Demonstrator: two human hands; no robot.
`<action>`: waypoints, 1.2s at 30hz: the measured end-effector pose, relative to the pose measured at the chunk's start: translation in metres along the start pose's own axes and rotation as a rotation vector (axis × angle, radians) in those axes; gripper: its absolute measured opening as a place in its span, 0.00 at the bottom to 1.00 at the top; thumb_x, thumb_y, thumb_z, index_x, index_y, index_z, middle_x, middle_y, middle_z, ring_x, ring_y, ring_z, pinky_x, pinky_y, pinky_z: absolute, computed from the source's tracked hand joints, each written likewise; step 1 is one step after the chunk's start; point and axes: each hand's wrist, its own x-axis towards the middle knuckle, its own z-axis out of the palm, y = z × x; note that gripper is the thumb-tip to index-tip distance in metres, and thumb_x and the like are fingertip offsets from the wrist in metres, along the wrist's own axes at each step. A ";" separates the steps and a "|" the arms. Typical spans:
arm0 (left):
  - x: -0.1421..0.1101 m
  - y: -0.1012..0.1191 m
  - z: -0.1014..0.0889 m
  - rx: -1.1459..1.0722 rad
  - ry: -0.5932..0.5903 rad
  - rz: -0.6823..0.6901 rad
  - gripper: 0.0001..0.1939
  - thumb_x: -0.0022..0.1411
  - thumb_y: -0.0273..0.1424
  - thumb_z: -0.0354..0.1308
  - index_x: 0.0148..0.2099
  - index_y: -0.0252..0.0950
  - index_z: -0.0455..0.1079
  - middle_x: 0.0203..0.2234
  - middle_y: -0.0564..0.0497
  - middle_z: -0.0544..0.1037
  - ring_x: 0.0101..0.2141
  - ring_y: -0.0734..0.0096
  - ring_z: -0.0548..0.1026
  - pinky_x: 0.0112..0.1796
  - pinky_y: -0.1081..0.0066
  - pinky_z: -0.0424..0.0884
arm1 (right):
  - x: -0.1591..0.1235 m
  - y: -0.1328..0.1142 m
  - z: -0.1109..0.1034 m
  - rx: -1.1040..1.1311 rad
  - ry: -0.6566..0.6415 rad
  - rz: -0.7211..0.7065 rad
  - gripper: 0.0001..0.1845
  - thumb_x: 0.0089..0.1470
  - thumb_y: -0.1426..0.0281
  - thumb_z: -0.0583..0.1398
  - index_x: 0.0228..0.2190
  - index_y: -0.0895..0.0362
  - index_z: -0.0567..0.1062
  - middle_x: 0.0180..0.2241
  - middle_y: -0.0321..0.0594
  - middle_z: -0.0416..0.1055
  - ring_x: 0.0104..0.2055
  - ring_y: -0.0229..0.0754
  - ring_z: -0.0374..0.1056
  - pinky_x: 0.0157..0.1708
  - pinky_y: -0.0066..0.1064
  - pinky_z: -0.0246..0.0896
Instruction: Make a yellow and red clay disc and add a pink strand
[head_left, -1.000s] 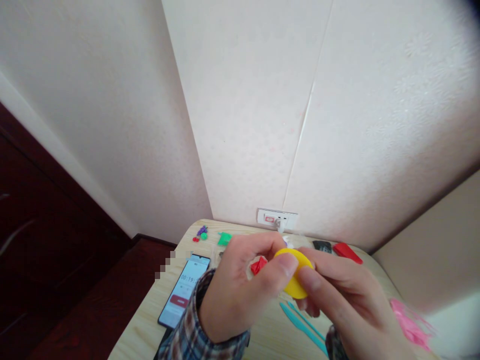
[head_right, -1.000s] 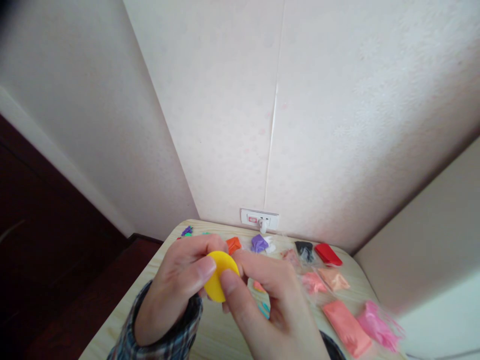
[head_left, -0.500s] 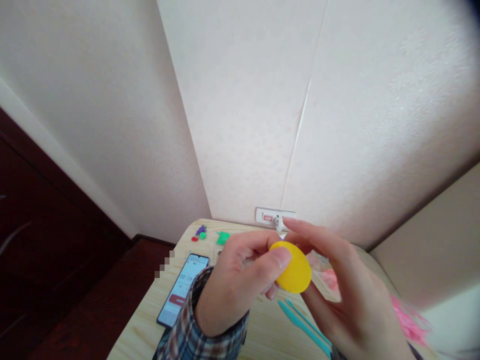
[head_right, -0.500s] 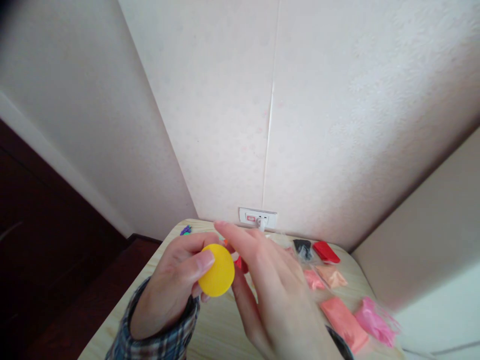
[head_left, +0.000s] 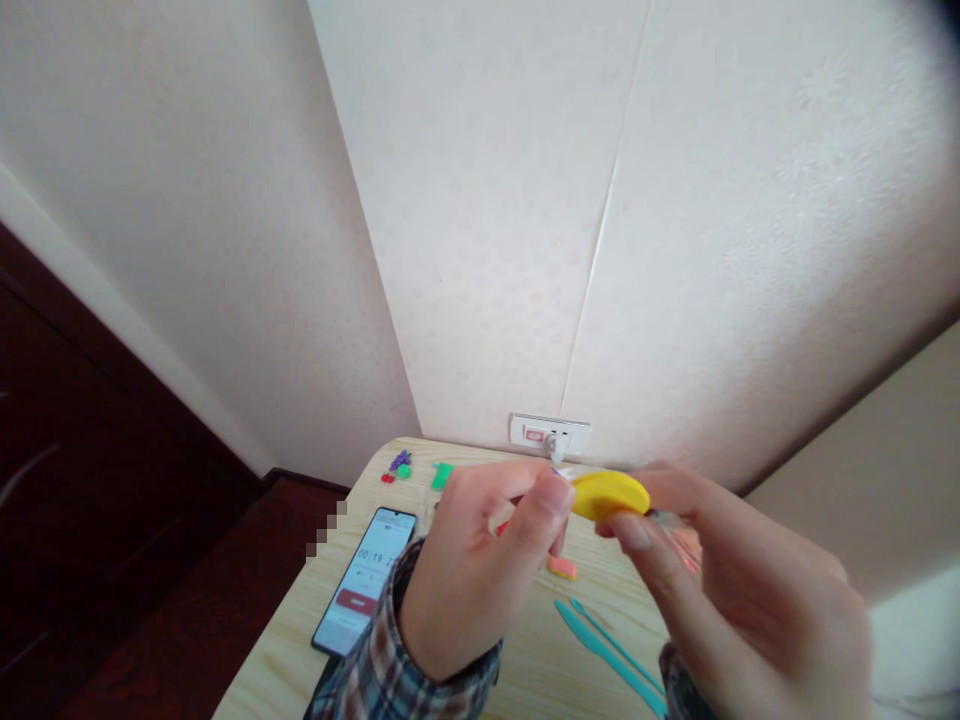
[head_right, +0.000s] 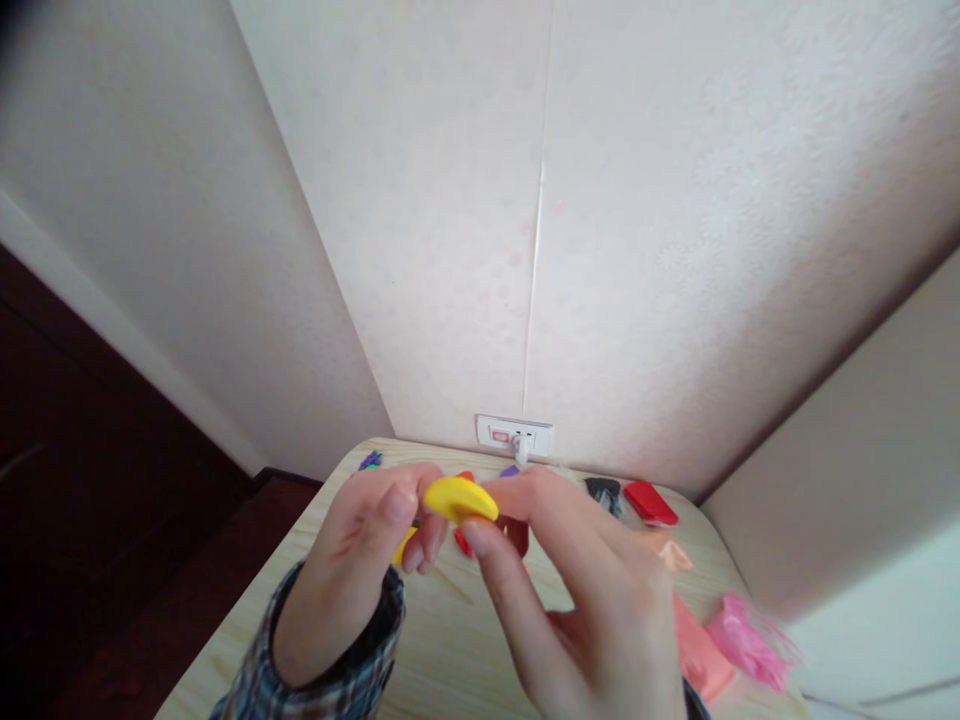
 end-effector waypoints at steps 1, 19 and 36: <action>0.000 0.000 0.000 0.002 0.001 0.001 0.30 0.62 0.54 0.43 0.21 0.34 0.58 0.15 0.56 0.60 0.20 0.79 0.60 0.24 0.76 0.58 | 0.000 0.000 0.000 0.038 -0.027 0.049 0.06 0.59 0.70 0.55 0.32 0.51 0.71 0.25 0.30 0.70 0.26 0.31 0.67 0.26 0.22 0.61; -0.002 0.009 0.002 0.025 -0.028 0.041 0.19 0.62 0.35 0.53 0.21 0.35 0.57 0.15 0.57 0.63 0.19 0.80 0.59 0.22 0.77 0.56 | -0.010 0.010 0.000 0.298 -0.122 0.298 0.11 0.54 0.60 0.59 0.29 0.53 0.77 0.28 0.39 0.74 0.26 0.40 0.68 0.22 0.28 0.63; -0.003 0.008 0.003 -0.163 -0.105 -0.008 0.20 0.63 0.40 0.52 0.22 0.34 0.62 0.15 0.56 0.62 0.16 0.81 0.59 0.19 0.78 0.56 | -0.020 0.017 -0.002 0.328 -0.173 0.336 0.15 0.54 0.61 0.60 0.42 0.50 0.78 0.38 0.41 0.76 0.24 0.38 0.67 0.21 0.28 0.66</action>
